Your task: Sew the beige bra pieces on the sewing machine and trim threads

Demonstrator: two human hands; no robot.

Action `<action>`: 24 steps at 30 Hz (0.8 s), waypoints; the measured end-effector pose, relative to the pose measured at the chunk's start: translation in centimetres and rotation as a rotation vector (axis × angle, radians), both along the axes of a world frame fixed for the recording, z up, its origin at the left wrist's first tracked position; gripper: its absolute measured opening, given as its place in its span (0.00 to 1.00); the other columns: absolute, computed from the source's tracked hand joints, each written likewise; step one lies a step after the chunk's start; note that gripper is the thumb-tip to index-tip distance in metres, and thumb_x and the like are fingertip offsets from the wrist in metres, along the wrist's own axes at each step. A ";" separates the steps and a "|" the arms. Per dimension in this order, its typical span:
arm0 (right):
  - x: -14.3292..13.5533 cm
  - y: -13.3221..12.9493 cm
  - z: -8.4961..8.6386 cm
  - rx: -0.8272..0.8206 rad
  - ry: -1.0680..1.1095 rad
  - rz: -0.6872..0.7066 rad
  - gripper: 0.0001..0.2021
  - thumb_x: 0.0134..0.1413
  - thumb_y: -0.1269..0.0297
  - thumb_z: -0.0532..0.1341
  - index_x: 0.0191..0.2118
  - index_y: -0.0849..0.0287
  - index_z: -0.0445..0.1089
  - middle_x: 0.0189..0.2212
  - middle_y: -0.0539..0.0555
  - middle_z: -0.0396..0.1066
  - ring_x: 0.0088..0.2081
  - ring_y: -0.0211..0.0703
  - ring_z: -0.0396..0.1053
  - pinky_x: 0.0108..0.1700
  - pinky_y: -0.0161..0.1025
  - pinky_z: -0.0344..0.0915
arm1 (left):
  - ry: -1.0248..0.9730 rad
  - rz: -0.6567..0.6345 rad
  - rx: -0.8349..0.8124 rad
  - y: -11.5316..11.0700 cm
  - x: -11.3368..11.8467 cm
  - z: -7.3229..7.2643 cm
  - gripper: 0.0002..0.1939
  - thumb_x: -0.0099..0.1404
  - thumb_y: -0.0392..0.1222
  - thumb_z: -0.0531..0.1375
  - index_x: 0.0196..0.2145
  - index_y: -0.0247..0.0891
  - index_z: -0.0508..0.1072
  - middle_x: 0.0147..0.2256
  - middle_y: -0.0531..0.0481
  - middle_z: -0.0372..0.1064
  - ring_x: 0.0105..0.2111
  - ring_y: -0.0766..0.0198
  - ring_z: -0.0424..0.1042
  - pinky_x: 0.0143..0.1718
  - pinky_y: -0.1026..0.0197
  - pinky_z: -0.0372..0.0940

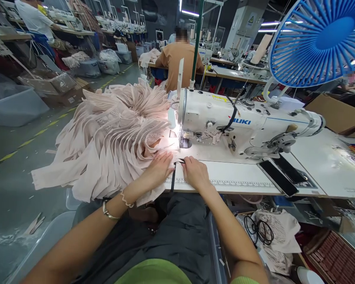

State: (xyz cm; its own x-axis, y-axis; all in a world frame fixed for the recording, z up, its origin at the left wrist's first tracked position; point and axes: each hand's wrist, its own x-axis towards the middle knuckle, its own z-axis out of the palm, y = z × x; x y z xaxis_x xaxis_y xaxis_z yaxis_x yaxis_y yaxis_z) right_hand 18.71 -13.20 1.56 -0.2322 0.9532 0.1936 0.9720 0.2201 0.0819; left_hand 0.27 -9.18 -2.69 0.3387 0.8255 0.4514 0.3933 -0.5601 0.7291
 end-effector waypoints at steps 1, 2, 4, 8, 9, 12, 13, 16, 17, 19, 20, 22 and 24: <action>0.2 -0.1 0.0 0.007 0.020 -0.003 0.10 0.69 0.66 0.52 0.46 0.60 0.69 0.40 0.56 0.74 0.37 0.44 0.71 0.31 0.38 0.50 | -0.013 0.006 -0.010 0.5 -1.5 -0.3 0.16 0.61 0.41 0.62 0.47 0.37 0.74 0.53 0.36 0.71 0.60 0.42 0.63 0.66 0.44 0.46; 0.4 -0.3 0.0 0.015 0.045 -0.003 0.10 0.68 0.66 0.52 0.45 0.60 0.69 0.40 0.56 0.74 0.37 0.44 0.71 0.31 0.38 0.51 | -0.024 0.010 -0.017 1.0 -3.7 -0.4 0.14 0.61 0.42 0.62 0.45 0.39 0.75 0.51 0.38 0.73 0.57 0.44 0.65 0.64 0.47 0.50; 0.6 -0.7 -0.2 0.040 0.104 0.013 0.09 0.68 0.66 0.52 0.44 0.60 0.69 0.39 0.56 0.75 0.36 0.44 0.71 0.31 0.37 0.53 | 0.039 0.035 -0.010 1.4 -9.1 -0.3 0.10 0.60 0.45 0.63 0.40 0.42 0.76 0.43 0.42 0.75 0.48 0.46 0.71 0.57 0.51 0.60; 0.1 -2.2 -0.8 0.124 0.227 0.154 0.09 0.68 0.66 0.52 0.43 0.60 0.69 0.35 0.55 0.74 0.33 0.43 0.70 0.33 0.37 0.57 | 0.270 0.146 0.036 -0.2 -20.0 0.9 0.17 0.60 0.59 0.63 0.35 0.43 0.76 0.38 0.46 0.74 0.39 0.53 0.72 0.44 0.58 0.65; -0.4 -2.8 -1.0 0.143 0.265 0.206 0.10 0.68 0.65 0.51 0.43 0.60 0.68 0.34 0.55 0.73 0.32 0.43 0.70 0.33 0.37 0.57 | 0.342 0.163 0.041 -0.9 -21.8 1.3 0.22 0.62 0.63 0.61 0.35 0.41 0.75 0.38 0.46 0.74 0.39 0.54 0.71 0.43 0.59 0.64; -2.7 -4.7 -1.8 0.167 0.414 0.373 0.11 0.70 0.63 0.50 0.43 0.60 0.68 0.31 0.54 0.72 0.30 0.42 0.69 0.32 0.37 0.59 | 0.597 0.207 0.060 -3.5 -24.1 2.6 0.30 0.61 0.71 0.58 0.35 0.36 0.72 0.39 0.44 0.72 0.39 0.54 0.69 0.38 0.60 0.62; -3.7 -5.5 -2.1 0.151 0.480 0.430 0.11 0.70 0.62 0.50 0.43 0.60 0.67 0.30 0.54 0.71 0.30 0.42 0.69 0.32 0.36 0.60 | 0.671 0.220 0.086 -4.4 -24.0 3.0 0.29 0.63 0.70 0.56 0.34 0.36 0.71 0.38 0.44 0.71 0.37 0.54 0.69 0.36 0.59 0.61; -7.0 -7.2 -2.8 -0.005 0.683 0.566 0.11 0.69 0.60 0.50 0.44 0.60 0.67 0.29 0.52 0.70 0.28 0.40 0.68 0.31 0.36 0.61 | 0.767 0.237 0.233 -7.1 -22.2 3.8 0.21 0.74 0.53 0.48 0.33 0.37 0.70 0.34 0.46 0.70 0.35 0.56 0.68 0.40 0.56 0.61; -8.1 -7.6 -3.0 -0.055 0.731 0.581 0.12 0.69 0.60 0.51 0.44 0.60 0.67 0.28 0.52 0.70 0.27 0.40 0.67 0.31 0.36 0.61 | 0.747 0.224 0.282 -8.1 -21.3 4.0 0.18 0.75 0.45 0.46 0.34 0.37 0.71 0.35 0.46 0.71 0.37 0.57 0.69 0.44 0.55 0.61; -10.0 -8.0 -3.3 -0.126 0.826 0.545 0.12 0.67 0.59 0.52 0.43 0.60 0.68 0.27 0.51 0.69 0.27 0.40 0.66 0.31 0.37 0.60 | 0.641 0.156 0.349 -10.3 -19.5 4.3 0.11 0.73 0.36 0.50 0.36 0.38 0.71 0.37 0.48 0.73 0.40 0.59 0.71 0.50 0.53 0.58; -10.7 -8.0 -3.3 -0.165 0.890 0.501 0.12 0.66 0.58 0.52 0.42 0.59 0.68 0.27 0.51 0.69 0.27 0.40 0.65 0.31 0.37 0.59 | 0.582 0.138 0.337 -11.3 -18.7 4.4 0.09 0.71 0.34 0.51 0.37 0.38 0.71 0.38 0.49 0.75 0.40 0.61 0.72 0.52 0.52 0.57; -11.9 -7.9 -3.4 -0.303 1.086 0.405 0.13 0.65 0.55 0.54 0.38 0.59 0.69 0.26 0.51 0.67 0.27 0.39 0.63 0.31 0.36 0.58 | 0.438 0.142 0.296 -13.0 -17.4 4.4 0.07 0.70 0.32 0.54 0.37 0.39 0.71 0.37 0.50 0.76 0.39 0.63 0.74 0.52 0.53 0.57; -12.6 -7.7 -3.7 -0.570 1.368 0.327 0.18 0.64 0.48 0.55 0.32 0.58 0.68 0.21 0.47 0.61 0.22 0.35 0.57 0.25 0.35 0.53 | 0.316 0.181 0.244 -14.1 -16.7 4.3 0.05 0.69 0.33 0.56 0.36 0.39 0.71 0.35 0.51 0.77 0.37 0.63 0.75 0.50 0.55 0.59</action>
